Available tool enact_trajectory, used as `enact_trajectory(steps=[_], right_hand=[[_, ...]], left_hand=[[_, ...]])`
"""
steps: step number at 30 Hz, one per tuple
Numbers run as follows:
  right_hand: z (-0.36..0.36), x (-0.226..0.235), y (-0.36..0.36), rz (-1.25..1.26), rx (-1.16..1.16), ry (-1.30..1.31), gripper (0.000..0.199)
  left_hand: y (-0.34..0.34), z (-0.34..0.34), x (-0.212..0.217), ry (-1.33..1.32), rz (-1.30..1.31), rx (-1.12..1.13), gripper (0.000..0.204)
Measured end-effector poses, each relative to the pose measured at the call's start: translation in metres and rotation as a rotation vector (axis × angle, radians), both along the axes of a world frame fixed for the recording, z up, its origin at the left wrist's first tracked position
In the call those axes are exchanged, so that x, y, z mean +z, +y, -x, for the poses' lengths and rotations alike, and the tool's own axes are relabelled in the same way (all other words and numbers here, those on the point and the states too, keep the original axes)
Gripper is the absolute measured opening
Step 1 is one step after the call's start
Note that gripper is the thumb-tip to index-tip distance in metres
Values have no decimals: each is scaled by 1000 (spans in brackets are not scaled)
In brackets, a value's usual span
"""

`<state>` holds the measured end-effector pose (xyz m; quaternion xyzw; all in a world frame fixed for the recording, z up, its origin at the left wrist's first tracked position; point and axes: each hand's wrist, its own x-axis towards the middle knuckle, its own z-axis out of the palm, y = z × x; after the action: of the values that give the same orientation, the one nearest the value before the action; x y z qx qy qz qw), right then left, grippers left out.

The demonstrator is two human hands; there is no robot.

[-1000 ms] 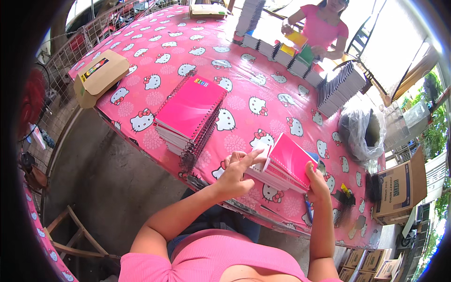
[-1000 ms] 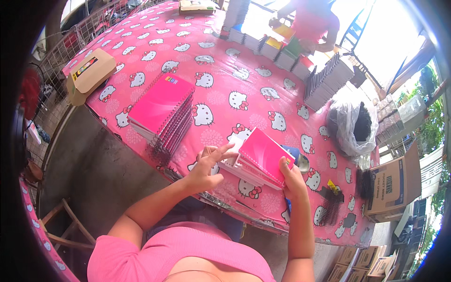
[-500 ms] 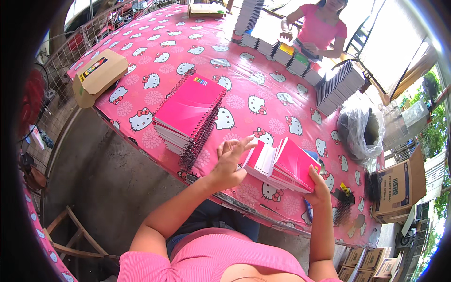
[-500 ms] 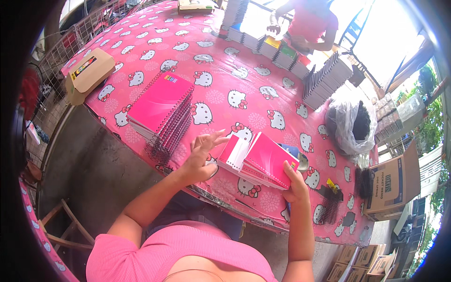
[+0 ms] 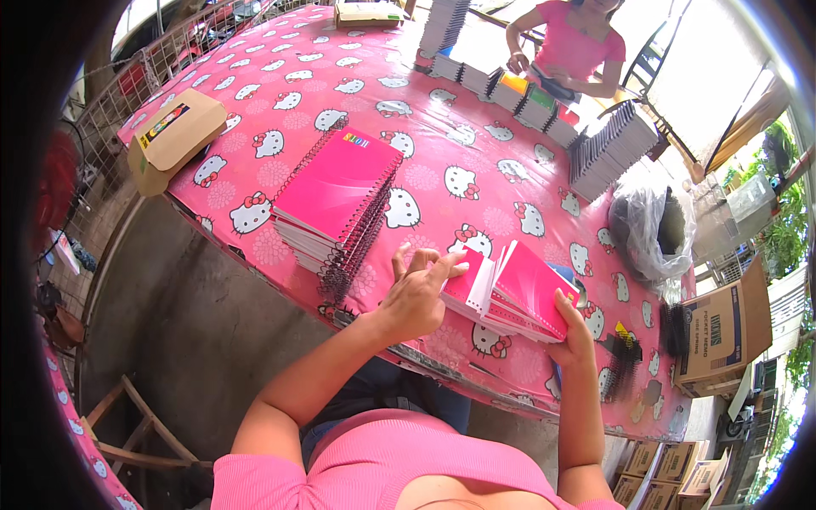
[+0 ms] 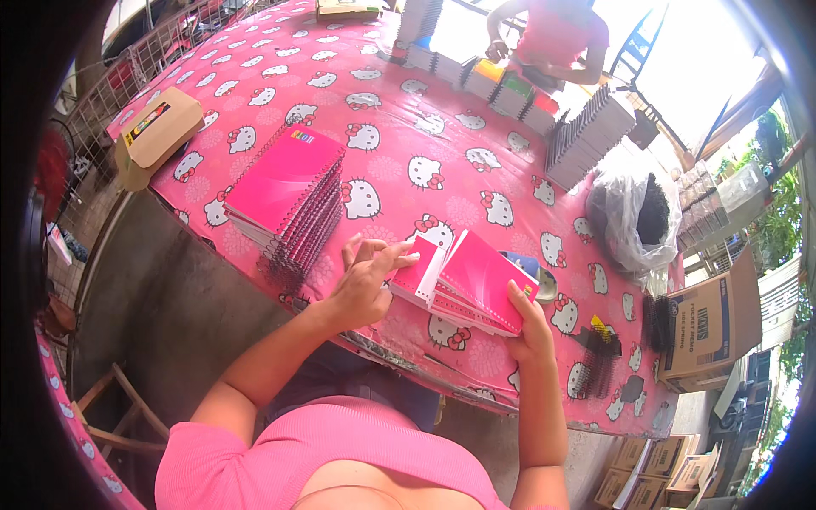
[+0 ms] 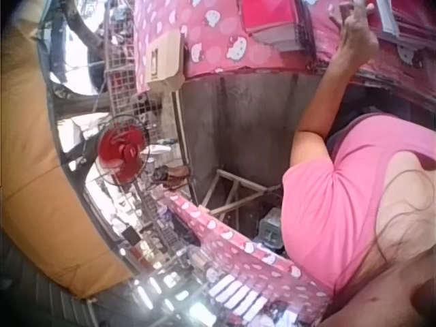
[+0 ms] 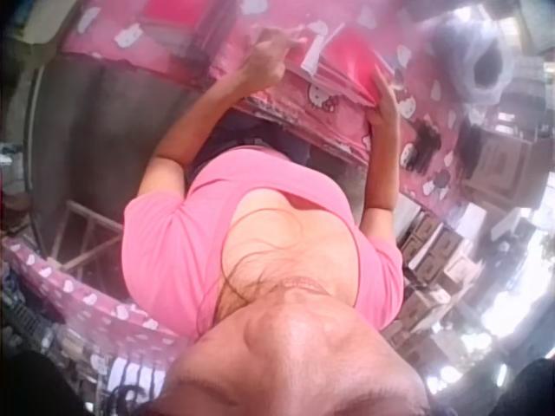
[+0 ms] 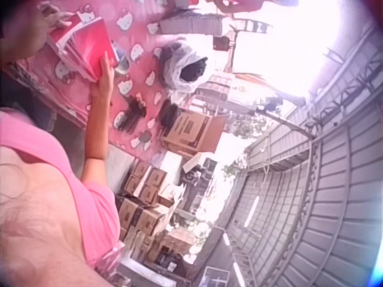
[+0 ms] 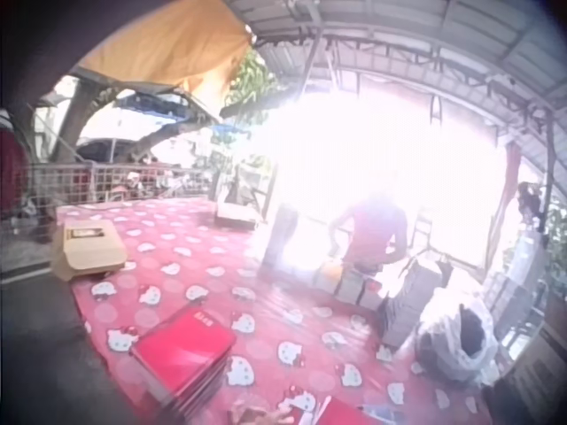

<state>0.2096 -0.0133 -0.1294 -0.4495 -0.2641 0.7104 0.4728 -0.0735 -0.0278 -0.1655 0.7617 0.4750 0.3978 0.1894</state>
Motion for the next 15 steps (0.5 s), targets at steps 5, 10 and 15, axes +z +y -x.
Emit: enact_trajectory(steps=[5,10,15], right_hand=[[0,-8,1,-25,7,-92,38],[-7,-6,-4,-40,5,-100,37],[-8,-5,-4,-16,-3,-53,36]], left_hand=[[1,-10,1,-25,127,-131,80],[6,-4,-2,-107,41,-65,81],[5,-2,0,-21,74,-65,72]])
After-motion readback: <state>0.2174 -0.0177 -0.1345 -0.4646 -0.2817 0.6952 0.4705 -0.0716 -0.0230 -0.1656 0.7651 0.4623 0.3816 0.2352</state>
